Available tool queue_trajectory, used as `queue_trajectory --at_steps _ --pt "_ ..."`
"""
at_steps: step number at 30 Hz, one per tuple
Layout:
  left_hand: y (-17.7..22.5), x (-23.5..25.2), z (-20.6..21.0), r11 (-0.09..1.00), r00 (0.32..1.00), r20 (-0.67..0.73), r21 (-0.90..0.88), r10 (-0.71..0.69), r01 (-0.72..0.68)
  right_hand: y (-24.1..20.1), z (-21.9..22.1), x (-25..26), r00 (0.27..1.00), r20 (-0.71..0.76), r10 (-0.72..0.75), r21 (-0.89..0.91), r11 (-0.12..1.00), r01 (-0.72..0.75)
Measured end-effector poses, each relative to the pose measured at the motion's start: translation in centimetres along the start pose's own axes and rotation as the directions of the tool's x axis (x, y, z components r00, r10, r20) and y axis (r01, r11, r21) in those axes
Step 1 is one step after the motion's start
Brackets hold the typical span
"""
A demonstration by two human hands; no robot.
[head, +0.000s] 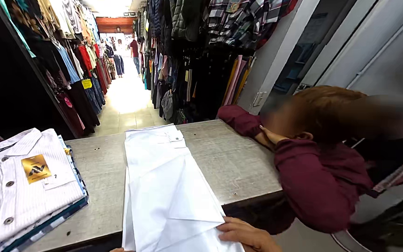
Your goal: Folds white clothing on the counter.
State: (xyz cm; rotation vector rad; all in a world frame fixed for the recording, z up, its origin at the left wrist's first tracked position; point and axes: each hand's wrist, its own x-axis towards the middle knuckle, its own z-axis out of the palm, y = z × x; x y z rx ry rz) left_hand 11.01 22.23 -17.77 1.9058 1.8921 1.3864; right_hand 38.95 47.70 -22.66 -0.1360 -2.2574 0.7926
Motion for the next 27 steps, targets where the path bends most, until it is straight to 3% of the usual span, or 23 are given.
queue_trajectory --at_steps 3,6,8,12,14,18,20,23,25,27 --pt "-2.8 -3.1 1.6 0.995 0.997 0.078 0.099 0.009 -0.016 0.3 1.6 -1.7 0.999 -0.013 0.033 -0.148 0.988 -0.035" --pt "-1.4 -4.1 1.6 0.974 0.966 0.137 0.095 -0.220 0.208 0.0 2.2 -2.3 0.995 -0.016 0.100 -0.190 0.977 -0.102" --pt "-0.8 -4.7 1.6 0.939 0.940 0.033 0.056 -0.340 0.338 -0.4 2.4 -2.2 0.977 -0.043 0.209 -0.195 0.957 -0.213" --pt "-1.2 -4.4 1.6 0.845 0.843 -0.097 -0.153 -0.529 0.513 -1.5 3.0 0.1 0.788 -0.050 0.613 0.066 0.790 -0.610" --pt "-1.0 -3.7 2.0 0.811 0.791 -0.186 -0.181 -0.583 0.556 -1.3 3.4 1.4 0.711 -0.084 0.698 0.151 0.714 -0.684" --pt "-1.4 -3.3 3.2 0.753 0.705 -0.274 -0.149 -0.654 0.640 0.3 3.9 1.5 0.669 -0.250 0.700 0.007 0.692 -0.721" --pt "-1.8 -3.6 3.9 0.751 0.715 -0.238 -0.132 -0.657 0.647 0.8 4.1 0.9 0.664 -0.203 0.719 -0.019 0.675 -0.737" --pt "-1.6 -4.1 4.3 0.810 0.748 -0.325 -0.124 -0.579 0.573 0.0 4.1 0.5 0.703 -0.175 0.689 -0.004 0.714 -0.700" --pt "-0.4 -4.4 3.3 0.746 0.678 -0.315 -0.334 -0.665 0.576 -0.6 3.4 0.1 0.714 -0.185 0.675 0.038 0.731 -0.681" --pt "0.0 -5.0 2.6 0.545 0.557 -0.176 -0.571 -0.812 0.614 -0.6 2.9 -0.4 0.697 -0.159 0.699 0.092 0.713 -0.695"
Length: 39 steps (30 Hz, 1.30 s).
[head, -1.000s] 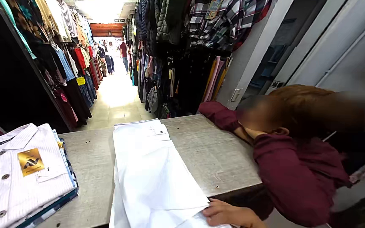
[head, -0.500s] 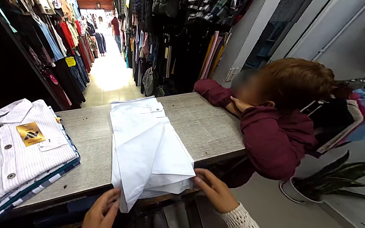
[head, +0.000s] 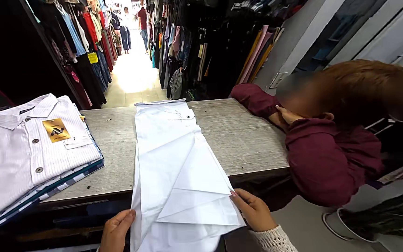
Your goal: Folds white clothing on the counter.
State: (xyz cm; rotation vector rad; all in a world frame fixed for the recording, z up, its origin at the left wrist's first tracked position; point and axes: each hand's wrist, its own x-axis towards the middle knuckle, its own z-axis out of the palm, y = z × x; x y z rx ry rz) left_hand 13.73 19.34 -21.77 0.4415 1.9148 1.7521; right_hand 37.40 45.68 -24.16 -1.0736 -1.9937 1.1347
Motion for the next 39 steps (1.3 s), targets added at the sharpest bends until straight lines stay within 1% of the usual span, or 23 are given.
queue_trajectory --at_steps 2,3,7,11,12,14,16,18,19,20,21,22,24,25,27,28,30,31,32,34,36,38,39 --pt "-0.8 -0.1 -0.1 0.974 0.977 0.099 -0.106 -0.191 0.201 0.7 -0.1 -0.2 0.996 0.044 0.072 0.036 0.997 -0.074" --pt "-1.4 -0.2 0.2 0.963 0.963 0.139 -0.112 -0.230 0.246 1.2 -0.1 -0.3 0.994 0.066 0.093 0.038 0.995 -0.096" --pt "-2.6 -1.1 1.5 0.973 0.950 0.242 -0.067 -0.199 0.221 2.1 0.3 -0.7 0.979 0.156 0.130 0.037 0.990 -0.138" --pt "-3.3 -1.4 1.7 0.986 0.968 0.220 -0.084 -0.122 0.143 1.9 0.8 -0.7 0.982 0.133 0.133 0.094 0.985 -0.146" --pt "-3.4 -1.2 1.4 0.991 0.964 0.240 -0.047 -0.113 0.127 1.9 0.6 -0.6 0.986 0.117 0.122 0.074 0.989 -0.131" --pt "-3.0 -0.7 0.7 0.981 0.939 0.300 0.139 -0.171 0.134 1.5 -0.1 -0.3 0.986 0.132 0.102 -0.047 0.994 -0.096" --pt "-2.1 0.5 0.3 0.916 0.903 0.344 0.385 -0.259 0.116 1.3 -1.5 0.0 0.953 0.284 0.103 -0.222 0.974 -0.039" --pt "-1.2 1.7 0.1 0.820 0.876 0.387 0.573 -0.286 0.015 0.9 -2.5 0.3 0.870 0.469 0.154 -0.365 0.930 0.032" --pt "-0.7 1.9 0.0 0.781 0.888 0.389 0.622 -0.246 -0.056 0.5 -3.0 0.5 0.829 0.532 0.172 -0.414 0.907 0.077" --pt "-0.3 1.9 -0.3 0.756 0.917 0.367 0.641 -0.156 -0.128 -0.1 -3.4 0.7 0.814 0.560 0.155 -0.434 0.892 0.129" --pt "0.2 1.7 -0.8 0.751 0.945 0.327 0.628 -0.020 -0.202 -0.9 -3.9 0.9 0.831 0.550 0.079 -0.417 0.888 0.192" --pt "0.7 1.5 -1.4 0.746 0.947 0.276 0.594 0.163 -0.301 -1.9 -4.2 1.2 0.860 0.507 -0.053 -0.376 0.884 0.276" --pt "2.3 2.2 -2.2 0.667 0.848 0.186 0.544 0.496 -0.509 -4.3 -3.8 3.0 0.868 0.395 -0.301 -0.310 0.846 0.434" --pt "3.5 3.1 -2.0 0.615 0.797 0.184 0.546 0.575 -0.569 -5.7 -2.9 4.3 0.850 0.363 -0.382 -0.293 0.819 0.493" --pt "5.2 6.8 -0.5 0.523 0.754 0.271 0.581 0.598 -0.623 -7.9 -0.5 8.0 0.798 0.387 -0.461 -0.264 0.774 0.575" --pt "5.5 9.3 0.5 0.518 0.773 0.315 0.597 0.551 -0.613 -8.3 0.7 10.3 0.772 0.428 -0.469 -0.263 0.753 0.603" --pt "7.0 14.5 2.4 0.626 0.887 0.337 0.628 0.316 -0.462 -8.9 3.0 15.3 0.751 0.532 -0.391 -0.266 0.766 0.586" --pt "8.0 17.1 3.3 0.650 0.928 0.301 0.665 0.217 -0.368 -9.2 4.0 17.7 0.767 0.543 -0.342 -0.272 0.792 0.547" --pt "8.7 19.7 3.9 0.655 0.954 0.251 0.695 0.165 -0.296 -9.4 4.8 19.9 0.799 0.523 -0.297 -0.285 0.822 0.493" --pt "8.9 24.4 5.0 0.669 0.977 0.145 0.712 0.158 -0.214 -9.7 5.9 24.0 0.884 0.415 -0.213 -0.307 0.882 0.357" --pt "9.0 27.9 6.1 0.694 0.987 0.059 0.704 0.151 -0.148 -9.5 7.1 27.3 0.943 0.304 -0.135 -0.390 0.885 0.253" --pt "9.7 30.1 7.4 0.693 0.994 0.041 0.714 0.103 -0.102 -9.7 8.3 29.3 0.956 0.277 -0.093 -0.457 0.863 0.216" --pt "10.4 30.7 8.0 0.696 0.995 0.054 0.712 0.082 -0.096 -9.6 8.9 30.3 0.952 0.284 -0.116 -0.418 0.878 0.232"
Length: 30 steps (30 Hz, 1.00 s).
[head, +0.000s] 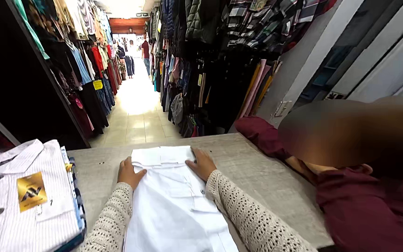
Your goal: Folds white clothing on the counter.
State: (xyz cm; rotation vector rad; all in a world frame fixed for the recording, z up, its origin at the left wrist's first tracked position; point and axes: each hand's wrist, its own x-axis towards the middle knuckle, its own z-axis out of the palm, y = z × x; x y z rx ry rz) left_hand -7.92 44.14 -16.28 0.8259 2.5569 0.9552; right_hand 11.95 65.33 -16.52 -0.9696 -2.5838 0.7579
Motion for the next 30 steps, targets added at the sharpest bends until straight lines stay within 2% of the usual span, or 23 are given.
queue_trajectory --at_steps 4,10,13,17,20,22,24,26,28,30 --pt "2.7 2.3 0.2 0.988 0.993 0.018 -0.102 0.119 -0.117 -0.6 0.0 3.3 0.988 0.036 -0.149 0.161 0.977 0.142" --pt "3.5 7.8 1.3 0.986 0.988 -0.076 -0.097 0.132 -0.139 0.2 -0.4 8.8 0.989 -0.002 -0.147 0.165 0.976 0.145" --pt "2.8 10.0 1.8 0.986 0.982 -0.133 -0.081 0.131 -0.142 1.3 0.1 10.9 0.985 0.006 -0.174 0.157 0.973 0.171" --pt "0.6 11.2 2.1 0.981 0.971 -0.196 -0.103 0.140 -0.162 1.8 -0.7 11.0 0.975 0.039 -0.219 0.123 0.969 0.213" --pt "-0.7 11.4 1.9 0.977 0.959 -0.228 -0.093 0.167 -0.193 1.1 -3.4 10.0 0.982 0.106 -0.157 0.064 0.987 0.150" --pt "-1.0 11.2 1.6 0.974 0.956 -0.234 -0.102 0.174 -0.202 0.3 -5.5 8.7 0.963 0.194 -0.189 0.015 0.982 0.190" --pt "-0.6 10.6 1.3 0.976 0.960 -0.243 -0.126 0.141 -0.175 -1.4 -6.9 6.5 0.889 0.411 -0.200 -0.070 0.966 0.250" --pt "0.0 9.7 1.0 0.978 0.964 -0.244 -0.144 0.110 -0.148 -3.5 -7.2 4.5 0.796 0.595 -0.110 -0.184 0.946 0.268" --pt "0.3 8.7 0.9 0.972 0.960 -0.249 -0.164 0.125 -0.170 -4.3 -7.1 3.8 0.752 0.657 -0.047 -0.251 0.927 0.278" --pt "0.2 7.8 1.1 0.959 0.949 -0.264 -0.176 0.169 -0.220 -4.3 -7.3 3.7 0.757 0.653 -0.037 -0.271 0.921 0.279"
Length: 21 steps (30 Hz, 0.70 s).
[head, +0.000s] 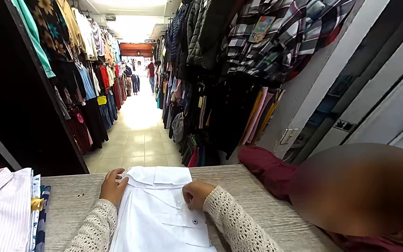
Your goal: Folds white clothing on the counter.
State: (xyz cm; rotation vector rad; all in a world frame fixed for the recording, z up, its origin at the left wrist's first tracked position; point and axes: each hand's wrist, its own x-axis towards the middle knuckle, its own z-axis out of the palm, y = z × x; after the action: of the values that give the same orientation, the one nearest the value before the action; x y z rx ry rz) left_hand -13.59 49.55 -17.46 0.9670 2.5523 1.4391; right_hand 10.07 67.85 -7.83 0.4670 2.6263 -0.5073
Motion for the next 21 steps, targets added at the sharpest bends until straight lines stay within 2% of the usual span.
queue_trajectory --at_steps 4,7,9,10,12,13,14,16,18,21 --pt "0.9 -2.7 -0.5 0.995 0.998 0.043 -0.083 0.053 -0.050 0.3 0.9 -0.5 0.999 -0.043 0.006 0.068 0.998 -0.003" --pt "1.6 -4.5 -0.6 0.985 0.995 0.068 -0.163 0.076 -0.065 -0.6 0.9 -0.8 0.997 0.025 0.069 0.027 0.997 -0.070" --pt "2.2 -5.8 -1.0 0.970 0.993 0.091 -0.237 0.075 -0.052 -0.8 0.6 -0.8 0.998 0.067 -0.003 -0.019 1.000 0.004" --pt "2.7 -6.5 -1.3 0.958 0.992 0.106 -0.286 0.064 -0.031 -0.5 0.5 -0.8 0.998 0.040 -0.052 -0.027 0.998 0.053" --pt "3.8 -7.7 -1.9 0.925 0.989 0.144 -0.379 0.038 0.020 0.9 0.2 -1.2 0.975 -0.193 -0.114 0.019 0.993 0.120" --pt "4.1 -8.2 -2.0 0.909 0.985 0.168 -0.413 0.023 0.049 1.6 0.0 -1.4 0.923 -0.366 -0.120 0.041 0.989 0.145" --pt "4.0 -8.6 -2.1 0.892 0.981 0.195 -0.445 0.004 0.085 2.2 -0.4 -1.7 0.835 -0.539 -0.107 0.054 0.985 0.161" --pt "3.5 -9.1 -1.7 0.859 0.974 0.227 -0.496 -0.013 0.127 2.4 -2.2 -2.5 0.622 -0.779 -0.080 0.037 0.984 0.174" --pt "3.1 -9.1 -1.3 0.842 0.972 0.235 -0.523 -0.006 0.131 1.8 -4.9 -3.0 0.481 -0.869 -0.116 -0.030 0.983 0.182" --pt "2.8 -9.0 -1.0 0.885 0.967 0.256 -0.453 0.012 0.109 0.4 -9.5 -4.1 0.418 -0.884 -0.209 -0.155 0.975 0.160"
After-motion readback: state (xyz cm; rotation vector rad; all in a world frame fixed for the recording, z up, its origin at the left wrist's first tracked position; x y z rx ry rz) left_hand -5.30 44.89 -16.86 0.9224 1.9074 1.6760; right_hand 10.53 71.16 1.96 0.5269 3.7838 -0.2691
